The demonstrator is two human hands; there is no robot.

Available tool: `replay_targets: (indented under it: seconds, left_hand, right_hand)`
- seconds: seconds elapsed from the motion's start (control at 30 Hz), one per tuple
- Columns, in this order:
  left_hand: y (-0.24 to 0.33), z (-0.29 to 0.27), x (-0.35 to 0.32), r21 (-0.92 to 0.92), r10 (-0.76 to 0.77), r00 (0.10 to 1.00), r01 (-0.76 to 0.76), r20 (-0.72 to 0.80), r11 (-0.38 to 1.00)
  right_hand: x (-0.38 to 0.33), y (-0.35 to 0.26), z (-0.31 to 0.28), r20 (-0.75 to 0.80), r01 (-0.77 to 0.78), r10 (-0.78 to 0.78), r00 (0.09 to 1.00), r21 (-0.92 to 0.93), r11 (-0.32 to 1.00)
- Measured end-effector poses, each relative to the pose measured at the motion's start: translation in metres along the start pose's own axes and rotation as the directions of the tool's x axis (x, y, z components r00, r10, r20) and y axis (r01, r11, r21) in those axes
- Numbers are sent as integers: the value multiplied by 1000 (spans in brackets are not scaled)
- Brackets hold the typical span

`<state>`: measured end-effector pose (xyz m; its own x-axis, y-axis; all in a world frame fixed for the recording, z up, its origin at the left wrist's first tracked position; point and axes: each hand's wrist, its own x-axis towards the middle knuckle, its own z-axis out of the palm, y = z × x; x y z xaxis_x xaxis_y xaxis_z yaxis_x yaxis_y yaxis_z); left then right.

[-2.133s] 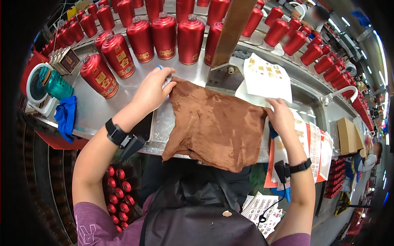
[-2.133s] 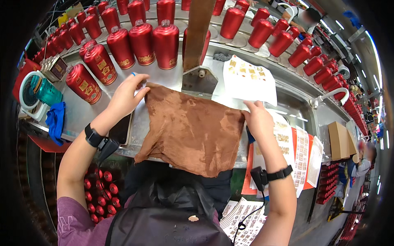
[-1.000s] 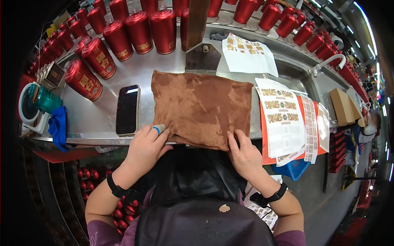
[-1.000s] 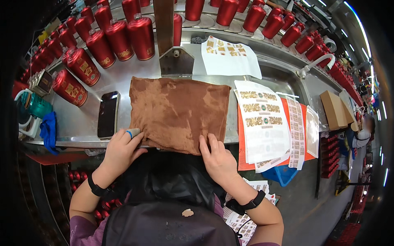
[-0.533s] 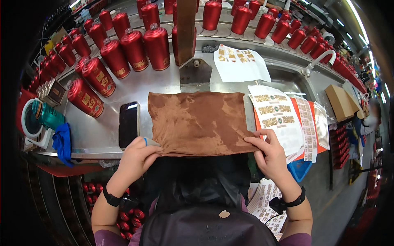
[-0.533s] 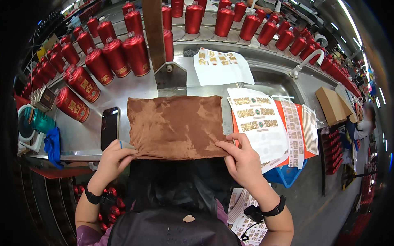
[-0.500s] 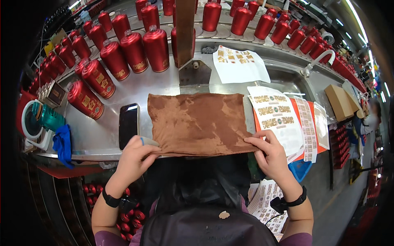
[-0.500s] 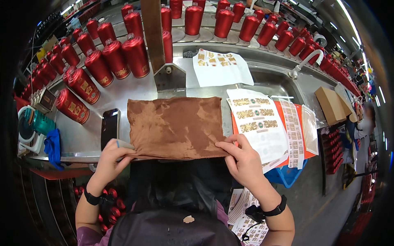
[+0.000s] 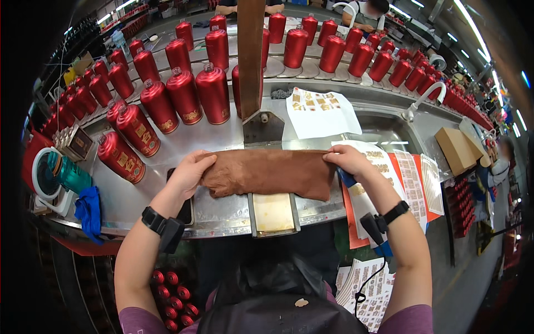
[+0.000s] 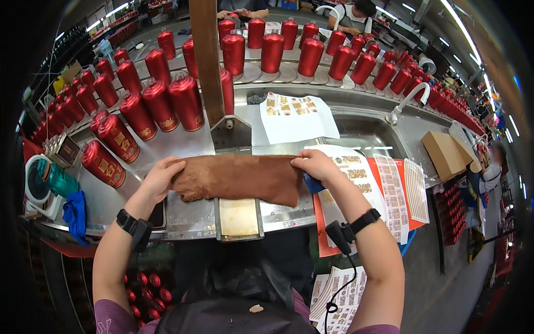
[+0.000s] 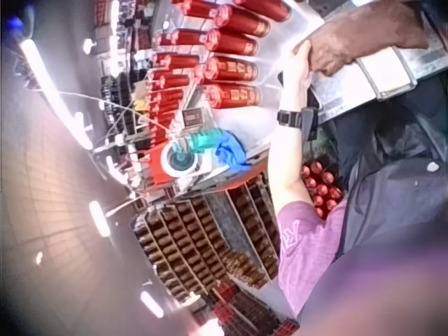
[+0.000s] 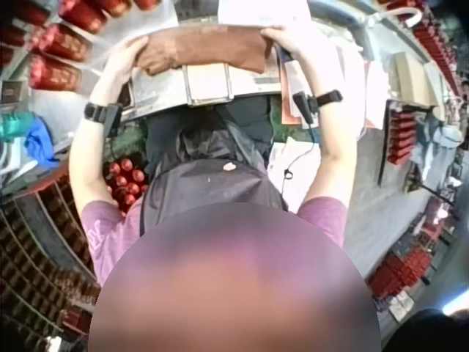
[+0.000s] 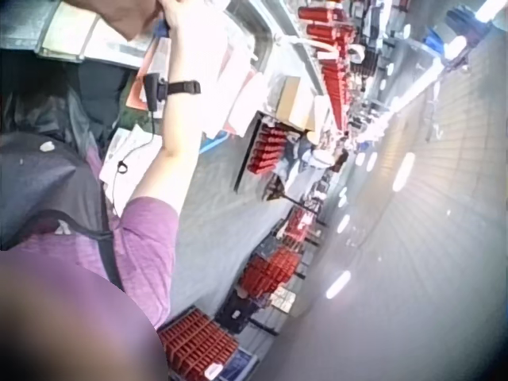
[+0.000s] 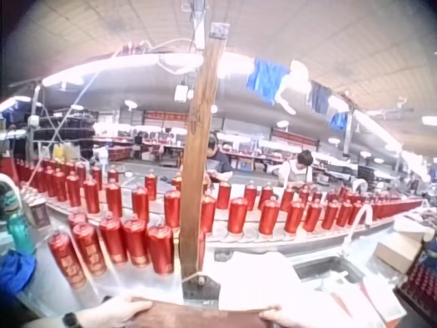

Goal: Applying decorative labels and finishing touches to large red metallic bottles on an assembly line.

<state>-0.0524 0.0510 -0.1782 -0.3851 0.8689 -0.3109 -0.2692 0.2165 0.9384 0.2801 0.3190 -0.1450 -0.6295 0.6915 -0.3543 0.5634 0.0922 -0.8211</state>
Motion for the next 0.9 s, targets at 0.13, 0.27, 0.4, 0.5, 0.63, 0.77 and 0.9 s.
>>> replay_targets:
  seconds: [0.13, 0.27, 0.4, 0.5, 0.63, 0.77, 0.9]
  left_hand:
    - [5, 22, -3, -75, -168, 981, 161, -97, 984]
    - [-12, 3, -4, -82, -89, 996, 87, -15, 993]
    - [-14, -5, 5, 96, 14, 997, -7, -74, 995]
    - [-14, -6, 3, 376, 115, 986, -61, -122, 924]
    - [-6, 10, -16, 881, 511, 857, -185, -72, 435]
    - [31, 28, -50, 953, 838, 498, -290, 224, -83]
    - [12, 20, -59, 858, 346, 818, -509, 460, 61]
  right_hand:
    - [17, 24, 13, -96, -60, 50, 994, -112, 992]
    - [8, 27, 17, -26, 38, -43, 999, -167, 985]
    - [-3, 7, 24, -129, 29, -106, 986, -495, 869]
    - [-5, 9, 30, -159, 43, -171, 972, -600, 799]
    - [-20, -11, 29, -185, -64, -87, 979, -683, 727]
    - [-50, -37, 38, -194, 106, -449, 872, -821, 561]
    - [-65, -76, 86, 94, 477, -637, 765, -747, 464]
